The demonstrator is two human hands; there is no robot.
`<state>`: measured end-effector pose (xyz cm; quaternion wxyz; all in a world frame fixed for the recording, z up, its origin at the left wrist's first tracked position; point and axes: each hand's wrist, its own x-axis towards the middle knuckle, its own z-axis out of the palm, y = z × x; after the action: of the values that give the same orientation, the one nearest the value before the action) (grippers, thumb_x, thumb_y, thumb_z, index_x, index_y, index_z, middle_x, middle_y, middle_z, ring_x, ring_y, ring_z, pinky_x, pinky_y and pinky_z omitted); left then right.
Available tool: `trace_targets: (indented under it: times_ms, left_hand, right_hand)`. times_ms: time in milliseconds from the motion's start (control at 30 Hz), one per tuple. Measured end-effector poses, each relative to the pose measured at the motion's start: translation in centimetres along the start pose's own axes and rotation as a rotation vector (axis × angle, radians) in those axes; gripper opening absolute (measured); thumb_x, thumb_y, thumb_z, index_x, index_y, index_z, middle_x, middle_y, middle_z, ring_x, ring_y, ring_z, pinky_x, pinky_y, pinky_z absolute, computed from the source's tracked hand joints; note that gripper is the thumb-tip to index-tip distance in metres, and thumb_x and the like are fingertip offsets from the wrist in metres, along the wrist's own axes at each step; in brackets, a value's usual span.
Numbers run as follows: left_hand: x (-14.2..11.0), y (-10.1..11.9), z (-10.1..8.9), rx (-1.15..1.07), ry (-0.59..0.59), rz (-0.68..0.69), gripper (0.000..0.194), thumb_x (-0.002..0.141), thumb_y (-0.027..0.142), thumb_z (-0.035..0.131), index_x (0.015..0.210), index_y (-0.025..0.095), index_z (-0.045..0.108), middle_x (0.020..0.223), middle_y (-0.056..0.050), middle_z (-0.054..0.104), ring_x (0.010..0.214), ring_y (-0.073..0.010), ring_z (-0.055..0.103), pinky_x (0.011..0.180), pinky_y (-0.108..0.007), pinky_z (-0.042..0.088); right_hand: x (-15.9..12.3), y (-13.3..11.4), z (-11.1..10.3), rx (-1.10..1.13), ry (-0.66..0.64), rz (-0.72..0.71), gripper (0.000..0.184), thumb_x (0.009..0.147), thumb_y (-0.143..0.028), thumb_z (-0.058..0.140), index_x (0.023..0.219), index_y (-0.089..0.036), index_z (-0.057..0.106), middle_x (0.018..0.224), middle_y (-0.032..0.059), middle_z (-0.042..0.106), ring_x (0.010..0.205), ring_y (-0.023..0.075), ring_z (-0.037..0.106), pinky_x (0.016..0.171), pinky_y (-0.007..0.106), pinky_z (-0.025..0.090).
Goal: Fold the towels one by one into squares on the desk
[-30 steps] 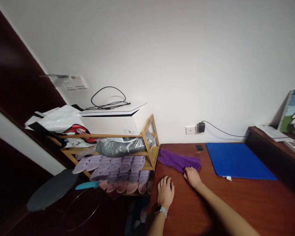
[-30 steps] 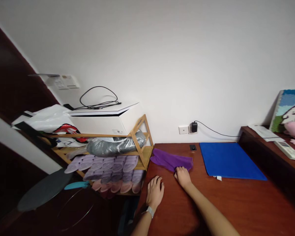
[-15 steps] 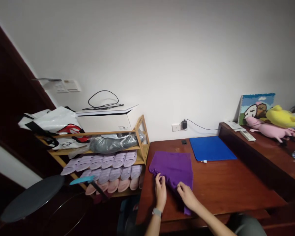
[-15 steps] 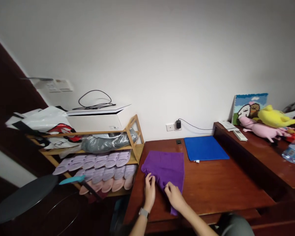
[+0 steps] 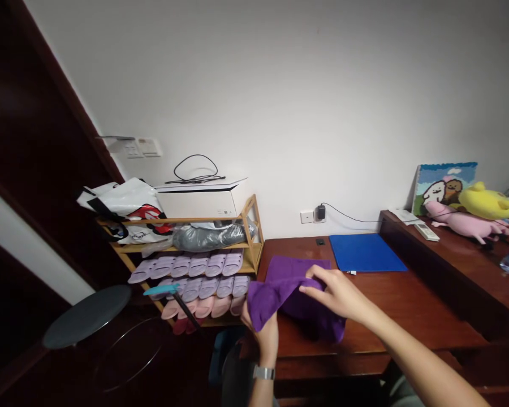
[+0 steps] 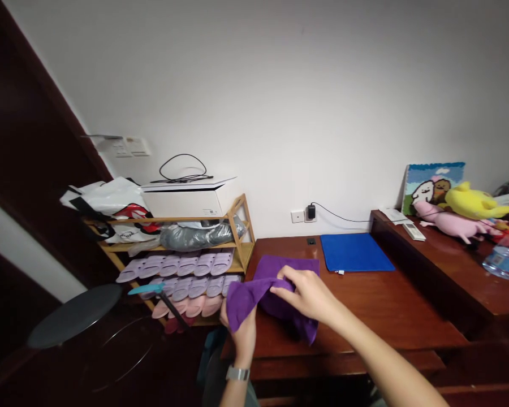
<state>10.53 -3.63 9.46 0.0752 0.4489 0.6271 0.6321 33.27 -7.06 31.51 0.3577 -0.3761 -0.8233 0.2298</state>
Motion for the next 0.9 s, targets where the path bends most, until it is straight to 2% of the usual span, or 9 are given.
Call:
trace_targets:
  times_ms: [67,167,267,333,433,533,600,767,900]
  left_hand:
    - [3.4,1.2,-1.4,-0.036,0.037,0.103,0.067,0.090,0.039,0.064,0.150,0.018,0.044,0.153,-0.018,0.053,0.151,-0.0338,0.040,0.125,-0.053,0.033]
    - [6.2,2.9,-2.0,-0.186,-0.299,0.159,0.051,0.088,0.036,0.059,0.137,0.020,0.058,0.132,-0.012,0.069,0.131,-0.0293,0.061,0.114,-0.049,0.048]
    - [5.9,5.1,-1.0,-0.268,-0.552,0.109,0.031,0.086,0.033,0.057,0.110,0.020,0.071,0.108,-0.008,0.078,0.105,-0.0252,0.073,0.098,-0.041,0.058]
    - [4.4,6.9,0.1,-0.296,-0.593,0.069,0.027,0.084,0.029,0.054,0.101,0.020,0.072,0.103,-0.008,0.078,0.100,-0.0243,0.073,0.094,-0.039,0.058]
    - [1.6,9.7,1.4,-0.280,-0.619,0.091,0.027,0.080,0.022,0.049,0.095,0.021,0.071,0.097,-0.007,0.078,0.095,-0.0232,0.073,0.089,-0.036,0.058]
    - [-0.5,11.7,1.6,-0.185,-0.682,0.162,0.029,0.078,0.017,0.048,0.096,0.024,0.070,0.097,-0.006,0.078,0.094,-0.0230,0.073,0.088,-0.035,0.058]
    - [-1.2,12.3,1.1,-0.122,-0.712,0.193,0.030,0.078,0.016,0.050,0.098,0.026,0.070,0.099,-0.005,0.079,0.093,-0.0232,0.073,0.087,-0.035,0.058]
    - [-1.0,10.9,-1.0,-0.057,-0.738,0.199,0.026,0.081,0.019,0.055,0.100,0.028,0.071,0.095,-0.004,0.078,0.088,-0.0231,0.073,0.083,-0.033,0.059]
    - [-1.5,7.8,-1.7,0.044,-0.832,0.150,0.023,0.085,0.025,0.060,0.102,0.029,0.074,0.099,-0.004,0.080,0.092,-0.0240,0.074,0.086,-0.033,0.057]
  right_hand:
    - [0.2,-0.5,-2.6,-0.045,0.019,-0.041,0.036,0.101,-0.059,0.055,0.096,-0.024,0.064,0.080,-0.0026,0.068,0.070,0.0145,0.060,0.067,0.025,0.044]
    - [0.5,1.3,-5.4,-0.131,0.065,0.016,0.038,0.103,-0.059,0.049,0.097,-0.025,0.065,0.081,-0.0013,0.070,0.072,0.0164,0.064,0.070,0.026,0.047]
    - [0.2,4.3,-5.5,-0.363,0.165,0.166,0.032,0.105,-0.048,0.047,0.108,-0.024,0.067,0.096,0.0051,0.073,0.087,0.0222,0.068,0.080,0.033,0.050]
    - [-1.0,5.8,-3.3,-0.495,0.162,0.174,0.028,0.099,-0.042,0.058,0.118,-0.023,0.067,0.114,0.0109,0.071,0.102,0.0274,0.066,0.089,0.039,0.050]
    - [-4.1,6.7,2.7,-0.469,0.050,0.043,0.048,0.084,-0.044,0.077,0.126,-0.026,0.064,0.127,0.0130,0.067,0.113,0.0328,0.062,0.097,0.046,0.051]
    - [-6.9,7.1,8.3,-0.334,0.149,0.088,0.035,0.089,-0.039,0.069,0.120,-0.024,0.064,0.113,0.0122,0.069,0.102,0.0311,0.066,0.088,0.045,0.057]
    - [-8.0,7.5,9.7,-0.211,0.220,0.132,0.023,0.095,-0.029,0.056,0.116,-0.024,0.064,0.105,0.0095,0.071,0.095,0.0271,0.069,0.083,0.040,0.058]
    - [-8.8,8.2,6.4,0.013,0.184,0.141,0.026,0.103,-0.033,0.050,0.117,-0.028,0.072,0.113,0.0057,0.077,0.106,0.0233,0.074,0.096,0.036,0.059]
    - [-9.2,8.3,2.0,-0.039,0.351,0.118,0.031,0.105,-0.041,0.050,0.115,-0.026,0.075,0.112,0.0081,0.079,0.105,0.0245,0.075,0.096,0.036,0.061]
